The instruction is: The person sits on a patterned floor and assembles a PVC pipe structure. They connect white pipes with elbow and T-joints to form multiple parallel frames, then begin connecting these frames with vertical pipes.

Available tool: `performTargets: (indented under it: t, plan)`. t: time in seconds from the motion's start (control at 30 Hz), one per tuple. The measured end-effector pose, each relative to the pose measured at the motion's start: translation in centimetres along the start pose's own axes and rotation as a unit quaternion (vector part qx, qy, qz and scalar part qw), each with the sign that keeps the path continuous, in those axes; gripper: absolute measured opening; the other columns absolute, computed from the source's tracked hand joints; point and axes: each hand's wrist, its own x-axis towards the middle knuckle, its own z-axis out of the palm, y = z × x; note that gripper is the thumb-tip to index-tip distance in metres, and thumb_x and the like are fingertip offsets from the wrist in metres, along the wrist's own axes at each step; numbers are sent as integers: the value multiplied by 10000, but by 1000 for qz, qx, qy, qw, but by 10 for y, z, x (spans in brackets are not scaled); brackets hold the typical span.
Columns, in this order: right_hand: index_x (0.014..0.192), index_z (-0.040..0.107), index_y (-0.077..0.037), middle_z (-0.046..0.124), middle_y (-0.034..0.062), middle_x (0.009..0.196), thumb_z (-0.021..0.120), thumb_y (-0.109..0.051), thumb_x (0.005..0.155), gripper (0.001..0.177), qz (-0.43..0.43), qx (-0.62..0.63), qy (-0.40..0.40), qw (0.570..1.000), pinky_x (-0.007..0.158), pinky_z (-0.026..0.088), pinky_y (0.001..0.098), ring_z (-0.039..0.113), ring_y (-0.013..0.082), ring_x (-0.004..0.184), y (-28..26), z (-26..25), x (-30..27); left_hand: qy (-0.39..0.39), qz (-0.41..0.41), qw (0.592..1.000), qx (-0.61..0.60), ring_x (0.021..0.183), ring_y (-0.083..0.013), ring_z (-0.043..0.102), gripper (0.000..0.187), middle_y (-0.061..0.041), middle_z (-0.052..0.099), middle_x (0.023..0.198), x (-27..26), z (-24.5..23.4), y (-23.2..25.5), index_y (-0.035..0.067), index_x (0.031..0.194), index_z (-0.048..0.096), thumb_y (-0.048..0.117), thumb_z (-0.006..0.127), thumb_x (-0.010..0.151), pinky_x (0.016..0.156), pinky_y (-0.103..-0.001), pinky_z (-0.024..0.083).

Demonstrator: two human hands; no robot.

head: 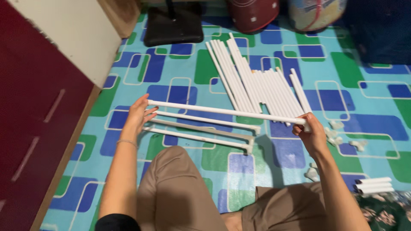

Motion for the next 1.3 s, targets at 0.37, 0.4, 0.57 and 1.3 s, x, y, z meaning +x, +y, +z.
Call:
performTargets:
  t: [0.37,0.4,0.57,1.3]
  plan:
    - [1087,490,-40,303,8,601,319,-368,1172,379,-5,-155,53,986,439,216,280,263,99,479,63,47,41,80,45,992,-84,1183,-241,684,551,-162,603,1403,35,-62,-39,68,1519,403,124,603,1009,856,-370,596]
    - [1080,485,-42,326,7,611,320,-367,1171,375,-8,-158,59,986,445,235,277,281,95,488,71,46,41,65,32,995,-72,1177,-212,690,516,-148,629,1390,42,-67,-43,11,1499,473,155,615,1024,840,-356,595]
    - [1045,472,-42,396,-2,674,328,-361,1171,372,-20,-173,85,981,465,310,271,353,84,538,97,51,45,81,27,996,-36,1045,-146,689,457,-84,698,1228,76,-86,-69,28,1413,594,175,659,985,769,-281,531]
    - [884,472,-44,397,21,604,346,-399,1097,433,203,-139,169,954,384,243,302,325,122,449,158,37,114,78,8,993,91,980,-101,694,321,-20,754,1060,164,-85,-113,38,1277,693,155,669,979,778,-225,466]
